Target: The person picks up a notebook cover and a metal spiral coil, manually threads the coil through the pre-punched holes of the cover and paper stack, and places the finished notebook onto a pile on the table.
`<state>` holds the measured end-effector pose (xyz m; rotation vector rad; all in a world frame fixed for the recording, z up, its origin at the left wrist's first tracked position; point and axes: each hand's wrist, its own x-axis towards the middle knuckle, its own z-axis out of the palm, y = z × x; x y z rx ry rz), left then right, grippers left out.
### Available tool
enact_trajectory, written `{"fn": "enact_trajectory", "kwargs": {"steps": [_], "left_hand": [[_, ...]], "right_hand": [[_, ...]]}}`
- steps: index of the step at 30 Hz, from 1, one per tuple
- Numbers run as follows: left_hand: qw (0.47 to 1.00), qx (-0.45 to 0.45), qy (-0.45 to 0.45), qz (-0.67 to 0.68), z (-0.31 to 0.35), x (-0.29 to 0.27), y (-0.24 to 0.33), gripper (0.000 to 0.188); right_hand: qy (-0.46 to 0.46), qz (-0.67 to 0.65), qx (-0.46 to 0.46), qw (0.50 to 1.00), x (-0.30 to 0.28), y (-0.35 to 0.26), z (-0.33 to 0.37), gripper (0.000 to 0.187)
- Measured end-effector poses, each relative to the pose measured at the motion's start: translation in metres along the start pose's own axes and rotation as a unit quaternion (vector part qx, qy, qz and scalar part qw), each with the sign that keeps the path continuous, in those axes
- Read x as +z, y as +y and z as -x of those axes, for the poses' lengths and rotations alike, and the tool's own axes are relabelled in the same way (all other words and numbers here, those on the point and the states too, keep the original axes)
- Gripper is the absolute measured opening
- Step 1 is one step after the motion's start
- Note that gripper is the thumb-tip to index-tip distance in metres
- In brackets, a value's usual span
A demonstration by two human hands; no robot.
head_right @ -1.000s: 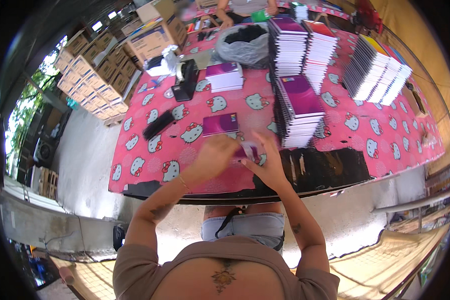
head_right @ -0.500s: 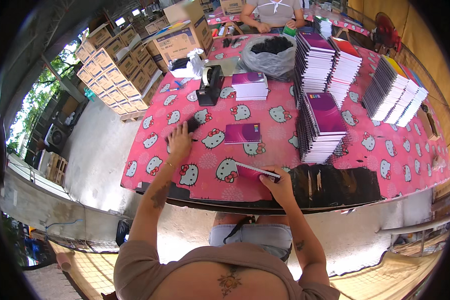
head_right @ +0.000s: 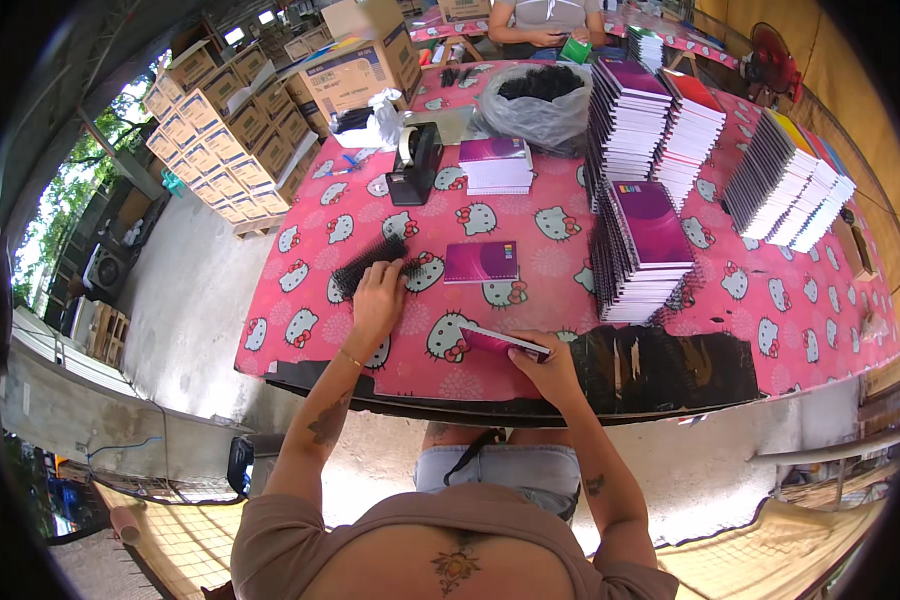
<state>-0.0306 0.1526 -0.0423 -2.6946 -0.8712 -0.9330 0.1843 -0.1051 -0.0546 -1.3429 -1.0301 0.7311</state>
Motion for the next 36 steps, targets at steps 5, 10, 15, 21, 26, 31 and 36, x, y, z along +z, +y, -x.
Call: {"fn": "enact_trajectory", "kwargs": {"steps": [5,10,15,21,26,31,36], "left_hand": [[0.999,0.001,0.034,-0.009,0.003,0.001,-0.007,0.02],[0.994,-0.029,0.107,-0.017,-0.008,-0.023,0.009,0.024],[0.963,-0.068,-0.035,0.257,0.003,-0.076,0.067,0.024],[0.902,-0.106,-0.056,0.415,0.036,-0.075,0.102,0.021],[0.917,-0.107,0.012,0.383,0.035,-0.071,0.102,0.019],[0.926,-0.104,-0.024,0.362,0.033,-0.067,0.094,0.018],[0.912,-0.1,-0.035,0.396,0.025,-0.073,0.091,0.017]], "right_hand": [[-0.002,0.004,0.017,1.0,0.003,-0.006,0.001,0.028],[-0.013,0.023,0.004,1.0,0.005,-0.005,-0.002,0.027],[-0.015,-0.001,0.026,1.0,0.004,-0.008,0.0,0.027],[-0.032,-0.003,0.026,0.999,0.004,-0.013,0.002,0.028],[-0.029,-0.024,0.019,0.999,0.004,-0.008,0.0,0.028],[-0.03,-0.01,0.018,0.999,0.004,-0.006,-0.001,0.027],[-0.026,-0.01,0.011,1.0,0.003,-0.006,-0.001,0.026]]}}
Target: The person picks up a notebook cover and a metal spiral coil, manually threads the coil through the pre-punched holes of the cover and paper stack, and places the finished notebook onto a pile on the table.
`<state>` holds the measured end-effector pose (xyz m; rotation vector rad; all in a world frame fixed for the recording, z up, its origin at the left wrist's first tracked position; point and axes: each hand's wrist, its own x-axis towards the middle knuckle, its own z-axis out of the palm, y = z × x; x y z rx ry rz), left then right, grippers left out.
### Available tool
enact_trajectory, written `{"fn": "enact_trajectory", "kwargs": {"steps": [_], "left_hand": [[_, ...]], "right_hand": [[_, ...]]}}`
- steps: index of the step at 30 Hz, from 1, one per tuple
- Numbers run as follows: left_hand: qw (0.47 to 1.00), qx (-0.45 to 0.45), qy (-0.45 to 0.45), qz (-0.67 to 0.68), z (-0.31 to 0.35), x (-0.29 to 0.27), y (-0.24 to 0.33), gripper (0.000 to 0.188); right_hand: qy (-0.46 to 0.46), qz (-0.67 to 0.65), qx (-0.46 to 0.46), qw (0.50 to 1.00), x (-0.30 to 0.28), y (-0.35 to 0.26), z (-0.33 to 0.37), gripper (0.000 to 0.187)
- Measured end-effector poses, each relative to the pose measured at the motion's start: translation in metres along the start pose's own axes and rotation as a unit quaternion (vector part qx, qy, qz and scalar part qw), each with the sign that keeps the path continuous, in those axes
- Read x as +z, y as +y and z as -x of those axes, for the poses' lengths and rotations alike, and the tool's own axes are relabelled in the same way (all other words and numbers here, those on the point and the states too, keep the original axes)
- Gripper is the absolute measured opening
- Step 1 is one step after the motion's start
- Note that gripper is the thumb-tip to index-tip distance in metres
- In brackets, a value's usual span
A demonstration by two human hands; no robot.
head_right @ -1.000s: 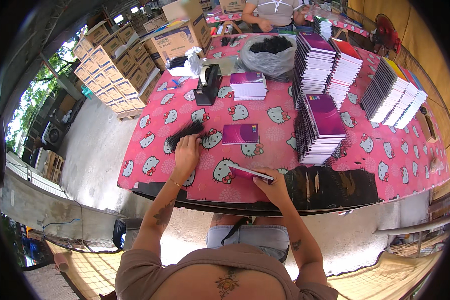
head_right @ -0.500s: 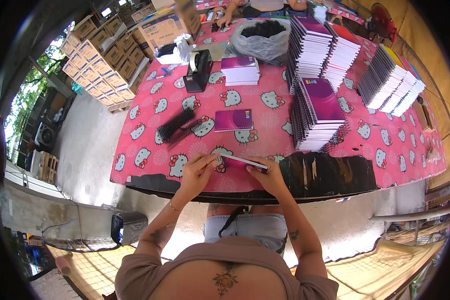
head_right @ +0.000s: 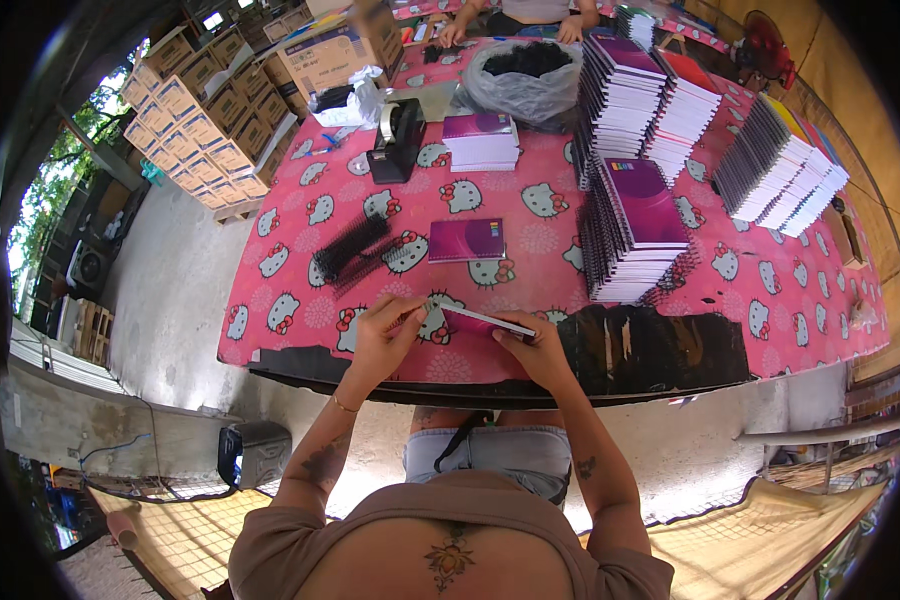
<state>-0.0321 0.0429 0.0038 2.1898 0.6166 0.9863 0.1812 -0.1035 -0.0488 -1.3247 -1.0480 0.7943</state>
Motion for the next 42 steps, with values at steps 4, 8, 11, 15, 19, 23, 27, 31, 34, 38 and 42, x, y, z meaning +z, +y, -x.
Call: {"fn": "enact_trajectory", "kwargs": {"steps": [4,8,11,15,19,23,27,31,34,38,42], "left_hand": [[1.0,0.014,0.003,0.007,0.003,0.001,-0.001,0.017],[0.999,-0.021,-0.026,0.001,-0.001,0.0,-0.001,0.017],[0.998,-0.017,-0.054,-0.009,-0.005,-0.004,-0.001,0.016],[0.997,0.03,-0.07,-0.027,-0.008,-0.007,0.0,0.016],[0.992,0.03,-0.104,-0.065,-0.012,-0.008,-0.01,0.016],[0.995,0.017,-0.098,-0.015,-0.02,0.001,-0.001,0.015],[0.984,0.087,-0.15,-0.033,-0.022,-0.009,-0.008,0.017],[0.966,0.039,-0.252,-0.037,-0.029,-0.009,-0.011,0.024],[0.962,0.073,-0.186,-0.185,-0.028,0.001,0.014,0.027],[0.904,0.162,-0.003,-0.396,-0.012,0.033,0.037,0.03],[0.928,0.157,-0.075,-0.329,-0.004,0.025,0.015,0.03]], "right_hand": [[-0.002,0.004,-0.001,1.0,0.001,0.0,0.001,0.026],[-0.011,0.005,-0.01,1.0,-0.001,-0.005,0.001,0.026],[-0.012,0.003,-0.008,1.0,-0.001,-0.006,0.001,0.025],[-0.014,0.006,0.003,1.0,-0.001,-0.003,0.0,0.025],[-0.014,-0.007,-0.005,1.0,0.001,-0.001,0.001,0.025],[-0.015,0.009,-0.013,1.0,-0.004,0.001,0.002,0.025],[-0.041,0.053,-0.031,0.997,-0.004,-0.007,0.003,0.024],[-0.045,0.011,0.003,0.999,-0.006,-0.011,0.007,0.024],[-0.005,-0.025,-0.006,1.0,-0.003,-0.013,0.01,0.024],[0.07,-0.054,-0.014,0.996,0.006,-0.021,0.016,0.025],[0.063,0.029,-0.03,0.997,0.005,-0.017,0.019,0.027]]}}
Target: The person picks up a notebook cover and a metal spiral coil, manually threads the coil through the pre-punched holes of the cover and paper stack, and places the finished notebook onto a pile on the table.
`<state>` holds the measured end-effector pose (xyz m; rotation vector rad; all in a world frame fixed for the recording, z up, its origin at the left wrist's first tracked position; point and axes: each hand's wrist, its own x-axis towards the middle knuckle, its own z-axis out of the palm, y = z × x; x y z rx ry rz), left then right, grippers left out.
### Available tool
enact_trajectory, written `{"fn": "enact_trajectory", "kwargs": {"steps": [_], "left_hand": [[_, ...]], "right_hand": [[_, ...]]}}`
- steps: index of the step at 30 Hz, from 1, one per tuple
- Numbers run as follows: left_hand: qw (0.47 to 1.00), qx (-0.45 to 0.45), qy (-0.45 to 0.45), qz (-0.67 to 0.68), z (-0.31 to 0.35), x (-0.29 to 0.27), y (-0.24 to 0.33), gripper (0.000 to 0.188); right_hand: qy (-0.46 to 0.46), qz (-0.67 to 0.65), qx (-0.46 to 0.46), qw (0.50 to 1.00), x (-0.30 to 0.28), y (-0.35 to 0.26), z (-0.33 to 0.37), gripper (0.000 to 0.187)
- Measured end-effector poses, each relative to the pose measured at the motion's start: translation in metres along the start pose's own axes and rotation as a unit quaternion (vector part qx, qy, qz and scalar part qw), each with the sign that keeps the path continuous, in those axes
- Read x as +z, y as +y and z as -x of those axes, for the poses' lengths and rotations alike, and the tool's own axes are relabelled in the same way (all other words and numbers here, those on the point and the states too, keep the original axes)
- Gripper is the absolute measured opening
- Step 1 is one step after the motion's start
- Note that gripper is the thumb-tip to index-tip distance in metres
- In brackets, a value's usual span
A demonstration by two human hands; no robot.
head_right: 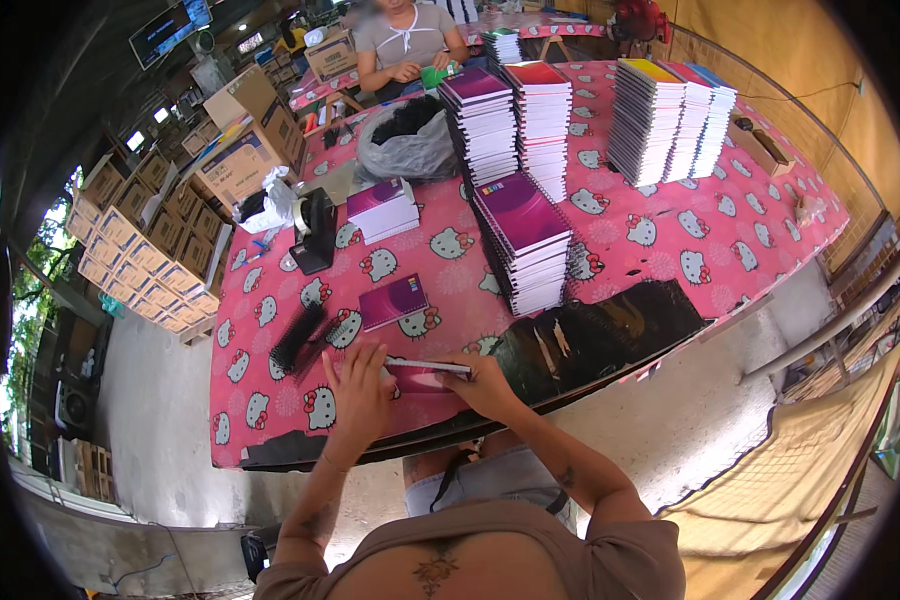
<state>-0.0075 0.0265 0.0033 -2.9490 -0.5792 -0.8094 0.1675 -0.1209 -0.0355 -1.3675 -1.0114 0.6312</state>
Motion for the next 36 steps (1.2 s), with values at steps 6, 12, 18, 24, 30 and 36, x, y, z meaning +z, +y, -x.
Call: {"fn": "enact_trajectory", "kwargs": {"steps": [6,12,18,24,30,36], "left_hand": [[0.923,-0.114,-0.208,0.302,-0.017,-0.02,-0.03,0.031],[0.999,0.025,-0.03,-0.008,-0.005,-0.004,0.017,0.061],[0.999,-0.016,-0.009,-0.047,-0.002,0.006,0.021,0.078],[0.997,0.063,-0.021,-0.026,0.022,0.012,0.033,0.08],[0.992,0.017,-0.085,-0.089,-0.004,0.002,0.02,0.081],[0.993,-0.038,-0.003,-0.114,-0.027,-0.017,0.017,0.089]], "right_hand": [[-0.049,-0.019,0.004,0.999,-0.008,-0.013,-0.004,0.027],[0.024,-0.073,0.042,0.996,0.003,-0.017,0.002,0.026],[0.025,-0.102,0.029,0.994,0.007,-0.025,0.0,0.026],[0.043,-0.146,0.053,0.987,0.005,-0.03,0.0,0.026],[0.024,-0.15,0.06,0.987,0.009,-0.038,-0.005,0.025],[-0.072,-0.109,0.057,0.99,0.012,-0.023,-0.009,0.027]]}}
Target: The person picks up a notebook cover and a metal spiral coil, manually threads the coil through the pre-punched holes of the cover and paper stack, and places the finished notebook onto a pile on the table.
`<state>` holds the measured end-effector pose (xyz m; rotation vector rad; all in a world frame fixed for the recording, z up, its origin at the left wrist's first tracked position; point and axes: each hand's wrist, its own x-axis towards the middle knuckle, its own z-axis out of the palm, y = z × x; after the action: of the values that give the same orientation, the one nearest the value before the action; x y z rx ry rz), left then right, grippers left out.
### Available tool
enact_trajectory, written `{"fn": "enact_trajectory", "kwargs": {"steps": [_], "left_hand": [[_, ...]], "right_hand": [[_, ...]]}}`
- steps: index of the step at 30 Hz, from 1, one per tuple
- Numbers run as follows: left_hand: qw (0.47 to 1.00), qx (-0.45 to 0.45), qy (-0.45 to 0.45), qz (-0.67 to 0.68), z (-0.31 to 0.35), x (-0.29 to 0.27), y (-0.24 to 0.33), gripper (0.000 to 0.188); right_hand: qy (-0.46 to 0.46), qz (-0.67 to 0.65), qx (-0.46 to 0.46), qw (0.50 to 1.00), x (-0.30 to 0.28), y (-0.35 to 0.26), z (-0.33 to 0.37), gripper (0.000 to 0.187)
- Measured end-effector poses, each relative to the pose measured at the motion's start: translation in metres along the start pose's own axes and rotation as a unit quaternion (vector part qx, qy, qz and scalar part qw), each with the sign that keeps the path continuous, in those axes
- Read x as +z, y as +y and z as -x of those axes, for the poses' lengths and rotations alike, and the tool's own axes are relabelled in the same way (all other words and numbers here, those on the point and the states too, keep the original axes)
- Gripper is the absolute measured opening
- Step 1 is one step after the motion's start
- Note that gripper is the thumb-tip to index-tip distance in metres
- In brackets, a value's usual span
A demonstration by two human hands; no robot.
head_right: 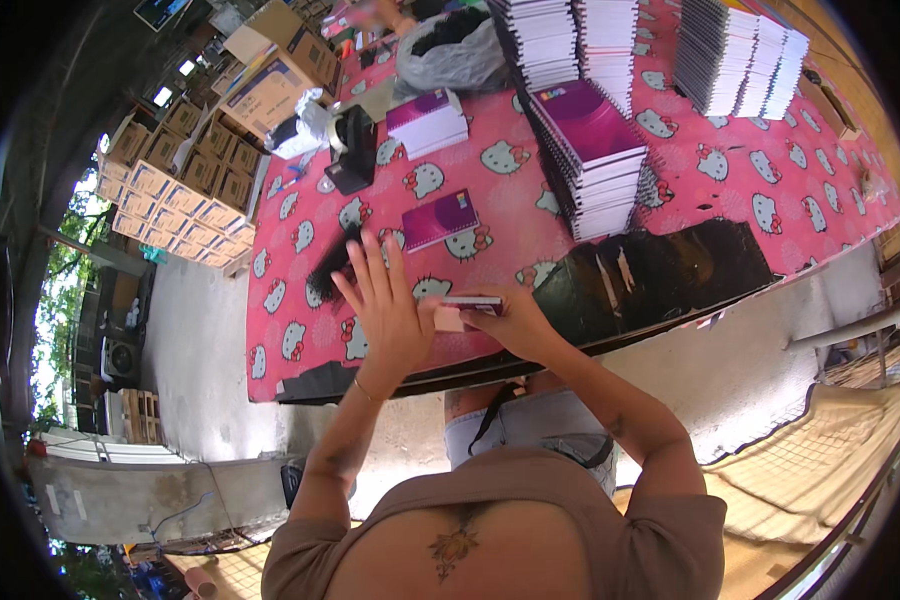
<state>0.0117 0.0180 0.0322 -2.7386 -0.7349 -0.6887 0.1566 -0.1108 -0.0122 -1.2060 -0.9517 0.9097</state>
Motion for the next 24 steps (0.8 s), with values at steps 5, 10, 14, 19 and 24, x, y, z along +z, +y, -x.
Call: {"fn": "enact_trajectory", "kwargs": {"steps": [5,10,14,19,24], "left_hand": [[0.993,0.073,-0.079,0.057,0.064,0.025,0.027,0.083],[0.996,0.063,-0.058,0.03,0.036,0.024,0.024,0.09],[0.99,0.088,-0.067,0.09,0.074,0.042,0.038,0.09],[0.992,0.069,-0.087,0.058,0.026,0.03,0.037,0.091],[0.995,0.053,-0.042,0.078,0.044,0.038,0.048,0.086]], "right_hand": [[0.015,0.037,0.012,0.999,-0.01,0.001,0.002,0.028],[-0.023,0.064,-0.023,0.997,-0.01,0.021,0.001,0.028],[-0.012,0.058,0.003,0.998,-0.013,0.016,0.001,0.027],[-0.027,0.062,0.04,0.997,-0.021,0.023,-0.004,0.029],[-0.037,0.102,-0.015,0.994,-0.024,0.026,-0.004,0.037]]}}
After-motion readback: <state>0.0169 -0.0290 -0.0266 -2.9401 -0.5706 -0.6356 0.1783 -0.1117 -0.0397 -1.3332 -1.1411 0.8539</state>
